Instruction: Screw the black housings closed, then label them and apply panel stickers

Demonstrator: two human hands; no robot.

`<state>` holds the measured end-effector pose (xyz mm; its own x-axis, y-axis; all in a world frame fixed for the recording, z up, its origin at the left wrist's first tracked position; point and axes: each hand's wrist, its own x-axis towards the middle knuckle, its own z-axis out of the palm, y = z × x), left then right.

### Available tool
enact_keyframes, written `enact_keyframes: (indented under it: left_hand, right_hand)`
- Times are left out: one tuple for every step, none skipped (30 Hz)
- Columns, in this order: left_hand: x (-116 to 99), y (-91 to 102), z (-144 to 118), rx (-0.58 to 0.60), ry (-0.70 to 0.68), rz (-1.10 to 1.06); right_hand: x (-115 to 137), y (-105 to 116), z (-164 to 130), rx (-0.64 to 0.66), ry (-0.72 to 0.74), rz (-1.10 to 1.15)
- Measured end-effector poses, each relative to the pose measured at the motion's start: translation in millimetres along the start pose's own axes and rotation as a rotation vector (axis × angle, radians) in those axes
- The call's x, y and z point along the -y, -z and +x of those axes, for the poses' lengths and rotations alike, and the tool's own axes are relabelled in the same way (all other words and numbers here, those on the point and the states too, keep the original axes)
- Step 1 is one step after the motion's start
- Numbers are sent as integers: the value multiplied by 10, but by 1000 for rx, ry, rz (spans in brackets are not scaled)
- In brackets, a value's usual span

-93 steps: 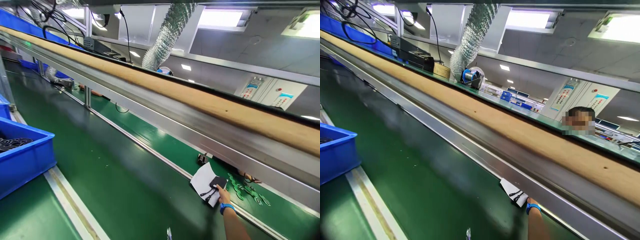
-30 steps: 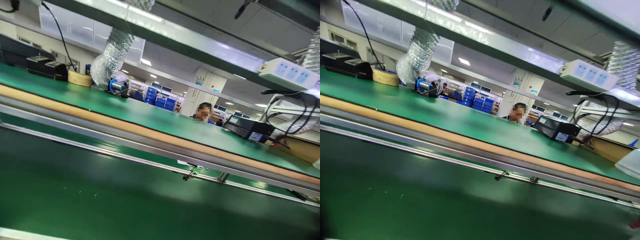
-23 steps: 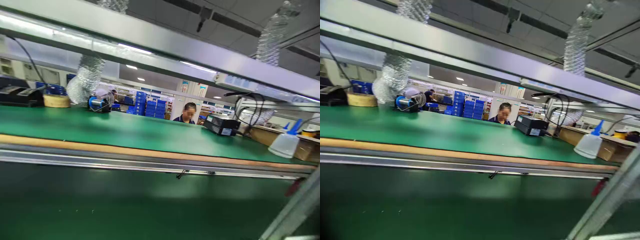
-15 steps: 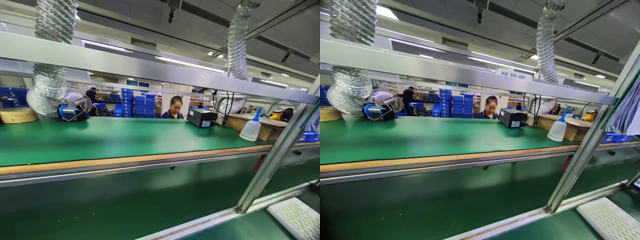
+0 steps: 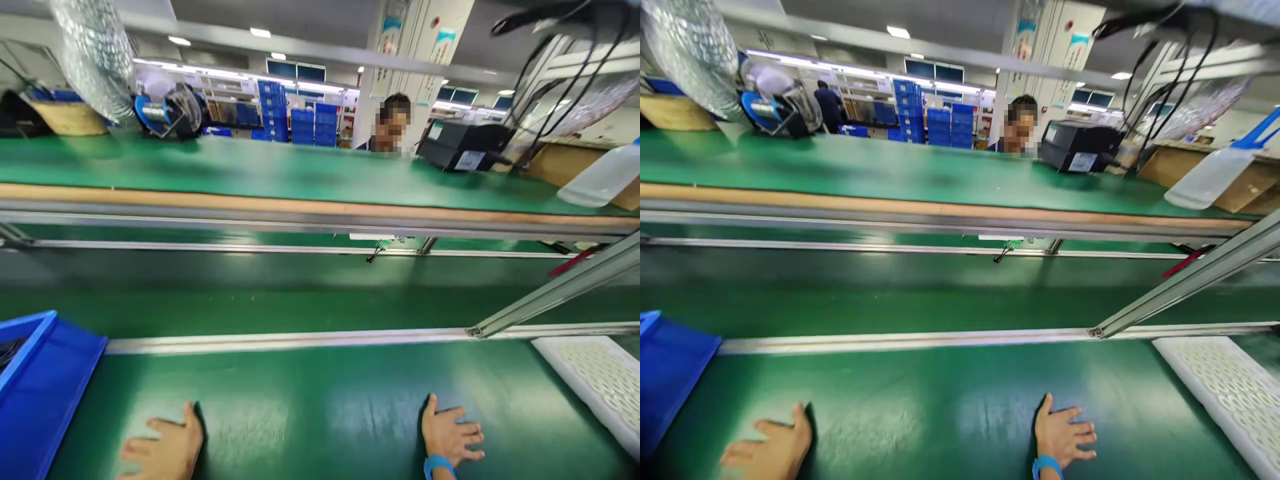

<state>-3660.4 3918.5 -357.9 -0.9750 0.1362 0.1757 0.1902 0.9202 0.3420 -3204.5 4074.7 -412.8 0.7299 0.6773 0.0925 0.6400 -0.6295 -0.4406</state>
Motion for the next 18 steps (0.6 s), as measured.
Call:
enact_keyframes:
  left_hand:
    - [57,-71,10,-31,30,14]
    - [97,-131,25,-35,36,26]
    - [121,-176,43,-35,37,34]
    - [132,-205,59,-25,32,39]
    - [132,-220,72,-9,24,46]
    - [125,-222,79,5,21,56]
    - [115,-217,80,18,22,71]
    - [105,-210,76,28,22,92]
    - [98,-205,69,25,23,114]
    - [95,-205,60,27,18,135]
    - [96,-211,52,27,20,156]
    - [102,-224,46,30,19,176]
    - [111,-241,45,30,22,196]
    - [121,-262,48,28,26,214]
    - [132,-283,54,25,29,230]
    - [142,-302,62,19,31,243]
    - [150,-317,69,12,31,253]
    - [155,-326,74,7,30,259]
  right_hand:
    - [-10,-8,18,15,0,-22]
    - [-15,-17,37,25,-2,-40]
    - [-18,-24,54,32,-5,-57]
    - [-20,-29,70,39,-9,-72]
    - [-20,-30,82,46,-12,-85]
    - [-19,-27,90,55,-15,-97]
    - [-18,-18,94,65,-16,-109]
    - [-15,-4,92,75,-18,-119]
    - [-11,14,85,84,-22,-128]
    - [-6,37,76,92,-25,-136]
    - [1,62,67,100,-32,-143]
    - [8,87,63,108,-42,-150]
    - [15,108,67,118,-52,-156]
    - [21,122,79,129,-72,-163]
    - [26,129,100,148,-88,-169]
    - [30,129,126,167,-111,-177]
    - [32,123,153,189,-132,-183]
    - [34,116,176,207,-144,-186]
